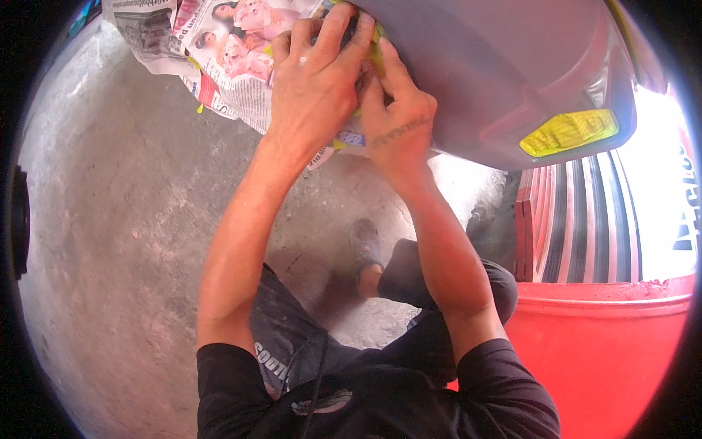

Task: The person kneels on the floor and applies yellow masking tape to the edges of a car bumper to secure newspaper sheets. They smooth the tape and paper over the surface, then stand up and walk around the vehicle carrying a bucket.

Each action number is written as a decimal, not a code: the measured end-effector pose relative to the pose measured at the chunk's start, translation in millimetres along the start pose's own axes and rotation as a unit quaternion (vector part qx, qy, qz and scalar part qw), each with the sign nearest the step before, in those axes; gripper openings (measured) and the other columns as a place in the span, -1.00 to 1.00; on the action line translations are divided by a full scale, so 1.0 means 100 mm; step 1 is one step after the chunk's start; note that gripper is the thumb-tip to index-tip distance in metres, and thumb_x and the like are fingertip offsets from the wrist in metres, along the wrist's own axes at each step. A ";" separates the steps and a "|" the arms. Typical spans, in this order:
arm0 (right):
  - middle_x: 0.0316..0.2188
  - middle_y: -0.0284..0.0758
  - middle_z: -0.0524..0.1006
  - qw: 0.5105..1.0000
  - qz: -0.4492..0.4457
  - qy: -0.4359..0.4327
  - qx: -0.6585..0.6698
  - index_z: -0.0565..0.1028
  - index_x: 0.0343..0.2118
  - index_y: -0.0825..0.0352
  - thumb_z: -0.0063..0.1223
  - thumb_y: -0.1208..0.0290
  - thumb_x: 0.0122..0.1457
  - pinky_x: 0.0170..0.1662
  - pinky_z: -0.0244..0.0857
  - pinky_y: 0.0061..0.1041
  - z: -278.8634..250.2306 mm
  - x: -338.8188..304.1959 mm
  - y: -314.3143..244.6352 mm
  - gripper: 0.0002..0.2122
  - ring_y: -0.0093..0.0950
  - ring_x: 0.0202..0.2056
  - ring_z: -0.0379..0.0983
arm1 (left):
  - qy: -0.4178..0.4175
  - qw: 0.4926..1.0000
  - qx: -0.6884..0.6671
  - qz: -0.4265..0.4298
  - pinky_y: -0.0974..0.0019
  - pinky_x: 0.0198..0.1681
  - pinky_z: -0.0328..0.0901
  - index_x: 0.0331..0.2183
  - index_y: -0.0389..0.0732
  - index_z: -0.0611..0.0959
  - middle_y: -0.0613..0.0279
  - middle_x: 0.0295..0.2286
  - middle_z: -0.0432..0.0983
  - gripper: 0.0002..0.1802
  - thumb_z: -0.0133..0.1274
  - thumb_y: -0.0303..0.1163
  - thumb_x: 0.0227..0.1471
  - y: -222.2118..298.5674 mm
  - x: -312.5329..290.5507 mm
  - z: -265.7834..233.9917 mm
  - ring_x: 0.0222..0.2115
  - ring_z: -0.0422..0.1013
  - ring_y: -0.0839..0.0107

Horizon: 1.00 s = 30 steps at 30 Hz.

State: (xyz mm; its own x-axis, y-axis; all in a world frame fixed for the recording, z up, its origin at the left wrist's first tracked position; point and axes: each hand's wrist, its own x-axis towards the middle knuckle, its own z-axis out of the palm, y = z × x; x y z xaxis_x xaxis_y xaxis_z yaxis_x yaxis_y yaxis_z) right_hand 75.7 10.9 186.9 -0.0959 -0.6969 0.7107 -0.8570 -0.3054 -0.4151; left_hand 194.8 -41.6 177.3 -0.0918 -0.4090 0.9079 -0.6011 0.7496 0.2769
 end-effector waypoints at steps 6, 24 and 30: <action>-0.38 -0.01 0.63 1.000 -0.003 -0.011 -0.022 0.47 0.14 0.38 0.06 0.51 0.25 -0.31 0.44 -0.42 -0.03 0.01 0.00 -0.62 -0.26 -0.41 0.66 | -0.007 1.000 0.002 0.014 0.03 -0.03 0.20 0.06 -0.35 0.55 -0.01 0.08 0.35 -0.43 0.10 -0.36 -0.03 0.00 0.00 -0.02 -0.09 0.33 0.09; -0.68 -0.29 0.43 0.994 0.065 -0.056 0.067 0.35 0.26 0.40 0.02 0.58 0.20 -0.42 0.28 -0.59 -0.03 -0.01 -0.02 -0.48 -0.70 -0.57 0.26 | 0.019 0.998 0.008 0.059 0.01 -0.05 0.21 -0.08 -0.16 0.67 0.13 0.00 0.41 -0.56 0.16 -0.30 -0.08 -0.14 -0.08 0.02 -0.13 0.37 0.21; -0.68 -0.41 0.35 0.987 0.060 -0.085 0.121 0.33 0.27 0.42 0.01 0.58 0.21 -0.45 0.23 -0.64 -0.07 0.00 0.04 -0.48 -0.73 -0.57 0.22 | -0.058 0.995 0.034 0.075 -0.01 0.02 0.19 -0.04 -0.26 0.65 -0.02 0.04 0.39 -0.52 0.12 -0.35 -0.06 -0.09 0.06 -0.14 -0.11 0.38 0.17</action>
State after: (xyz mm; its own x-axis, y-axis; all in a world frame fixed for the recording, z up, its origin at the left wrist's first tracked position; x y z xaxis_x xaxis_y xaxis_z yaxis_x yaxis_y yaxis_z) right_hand 68.7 14.2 188.6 -0.0851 -0.8304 0.5506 -0.6971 -0.3452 -0.6284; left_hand 210.8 -43.7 184.2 -0.2726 -0.3556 0.8940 -0.6254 0.7716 0.1162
